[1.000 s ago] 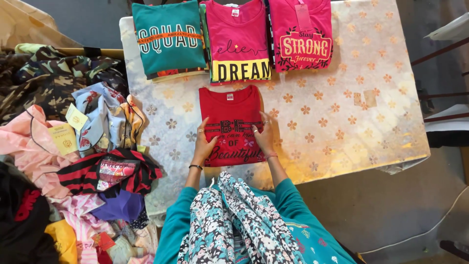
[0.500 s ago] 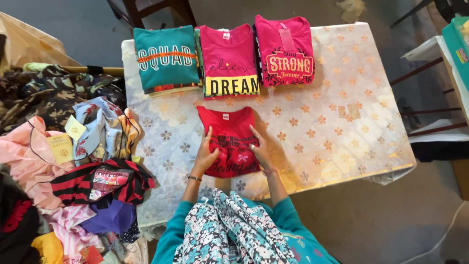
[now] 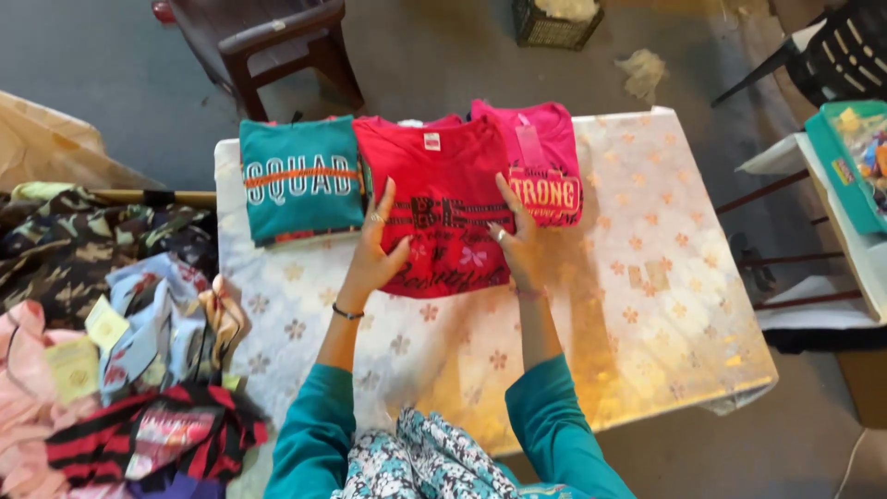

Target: Folding various t-shirts and garments on a floral table cloth.

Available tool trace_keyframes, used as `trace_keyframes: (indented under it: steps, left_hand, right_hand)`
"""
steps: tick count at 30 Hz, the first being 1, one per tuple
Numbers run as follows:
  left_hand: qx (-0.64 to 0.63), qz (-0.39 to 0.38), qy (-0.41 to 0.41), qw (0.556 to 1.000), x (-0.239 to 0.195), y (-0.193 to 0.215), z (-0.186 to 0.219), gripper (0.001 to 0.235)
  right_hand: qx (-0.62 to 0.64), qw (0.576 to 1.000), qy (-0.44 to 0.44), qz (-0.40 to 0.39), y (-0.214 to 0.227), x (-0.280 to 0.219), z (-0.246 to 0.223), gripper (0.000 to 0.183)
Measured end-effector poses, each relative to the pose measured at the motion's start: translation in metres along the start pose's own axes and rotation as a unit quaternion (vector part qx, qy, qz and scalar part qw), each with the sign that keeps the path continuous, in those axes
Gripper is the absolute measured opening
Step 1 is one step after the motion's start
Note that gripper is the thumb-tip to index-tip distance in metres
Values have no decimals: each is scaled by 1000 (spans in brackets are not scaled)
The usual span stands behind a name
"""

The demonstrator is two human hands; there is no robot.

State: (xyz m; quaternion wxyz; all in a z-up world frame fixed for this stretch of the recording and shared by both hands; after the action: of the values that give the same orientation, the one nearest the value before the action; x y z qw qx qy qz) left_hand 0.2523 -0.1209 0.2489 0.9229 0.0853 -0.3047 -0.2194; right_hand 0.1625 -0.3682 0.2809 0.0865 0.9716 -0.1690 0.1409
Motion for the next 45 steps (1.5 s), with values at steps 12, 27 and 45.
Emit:
trace_keyframes:
  steps: [12,27,45]
  left_hand:
    - [-284,159,276,904,-47,-59,-258,82]
    - [-296,342,371,810,-114,-85,-252,48]
    - [267,40,156,950,-214,-83,-117,41]
  right_hand:
    - [15,994,-108,12,-4,53,282,64]
    - [-42,977,-134,163,15,-12,316,51]
    - [-559,829,-28,-15,-26,-201,192,55]
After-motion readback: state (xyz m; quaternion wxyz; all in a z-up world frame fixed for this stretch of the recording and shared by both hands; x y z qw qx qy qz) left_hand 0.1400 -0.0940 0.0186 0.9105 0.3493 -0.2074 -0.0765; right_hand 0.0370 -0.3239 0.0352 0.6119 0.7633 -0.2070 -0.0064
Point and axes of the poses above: each hand's wrist, its own x-axis towards the middle knuckle, its own y-axis out of the back of the hand, z = x × y, the point moved 1 cm from there along x, towards the middle knuckle
